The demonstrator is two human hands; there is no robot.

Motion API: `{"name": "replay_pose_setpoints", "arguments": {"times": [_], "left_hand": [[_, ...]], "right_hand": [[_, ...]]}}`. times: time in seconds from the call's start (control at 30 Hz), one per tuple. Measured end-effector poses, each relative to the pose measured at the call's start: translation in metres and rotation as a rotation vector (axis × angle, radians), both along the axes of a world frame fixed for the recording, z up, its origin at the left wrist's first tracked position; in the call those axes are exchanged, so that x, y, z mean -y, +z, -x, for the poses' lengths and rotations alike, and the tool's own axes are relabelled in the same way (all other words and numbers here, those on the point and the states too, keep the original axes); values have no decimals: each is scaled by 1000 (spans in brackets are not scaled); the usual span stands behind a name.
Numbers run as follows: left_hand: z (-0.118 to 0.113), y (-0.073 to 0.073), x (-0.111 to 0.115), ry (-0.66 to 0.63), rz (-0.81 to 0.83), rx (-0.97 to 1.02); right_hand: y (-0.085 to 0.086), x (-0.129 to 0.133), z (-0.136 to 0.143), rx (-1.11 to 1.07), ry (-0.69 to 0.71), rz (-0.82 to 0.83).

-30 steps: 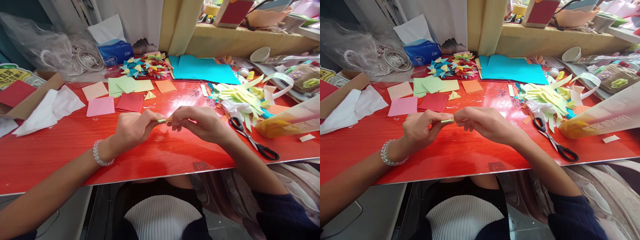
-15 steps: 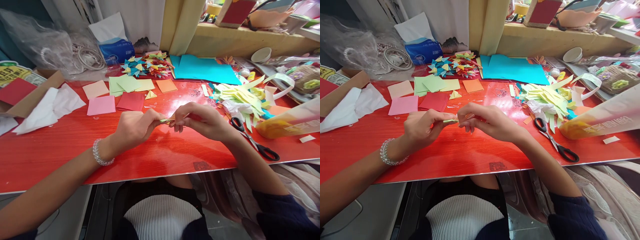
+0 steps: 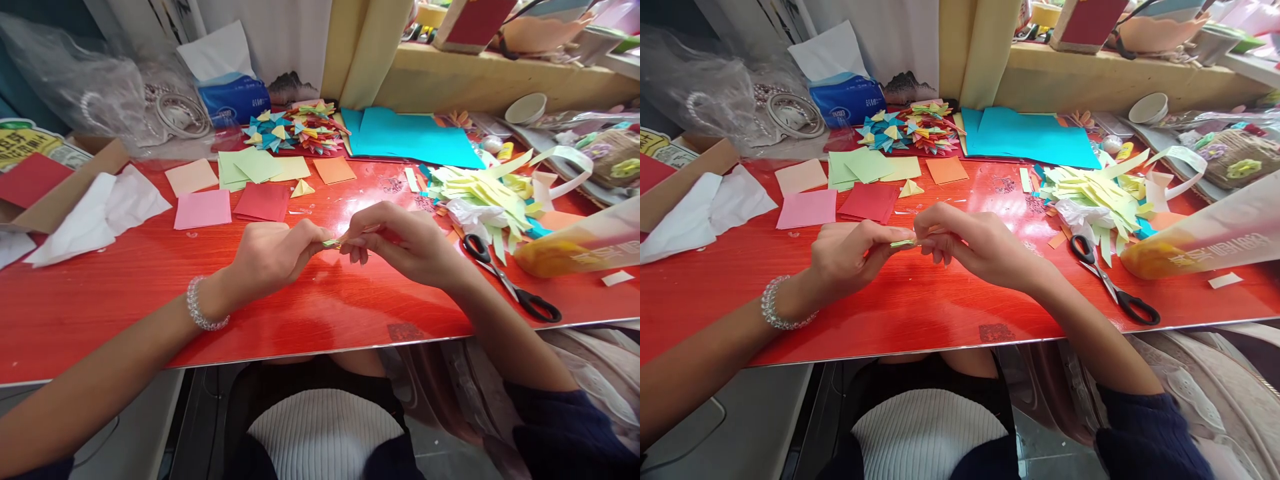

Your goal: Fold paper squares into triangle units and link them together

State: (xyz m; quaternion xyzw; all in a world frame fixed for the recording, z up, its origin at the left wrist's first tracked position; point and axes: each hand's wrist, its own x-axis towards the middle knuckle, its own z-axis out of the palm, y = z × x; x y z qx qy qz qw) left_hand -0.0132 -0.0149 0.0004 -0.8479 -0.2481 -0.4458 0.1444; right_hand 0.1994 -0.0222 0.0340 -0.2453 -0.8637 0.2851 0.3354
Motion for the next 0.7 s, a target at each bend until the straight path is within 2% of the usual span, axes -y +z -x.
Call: {"name": "replay_pose_setpoints", "arguments": {"times": [0.23,0.4,0.53,0.7], "left_hand": [[-1,-1,1,3,-18,7],[-2,1,1,19,-8,6],[-2,2,2,1,10,25],[-2,1,2,-7,29,15]], "right_hand": [[2,4,4,96,-95,-145],[2,6,3,99,-134,-84],[0,5,1,74,-104,-20],[0,2,0,97,-64,-119]]}}
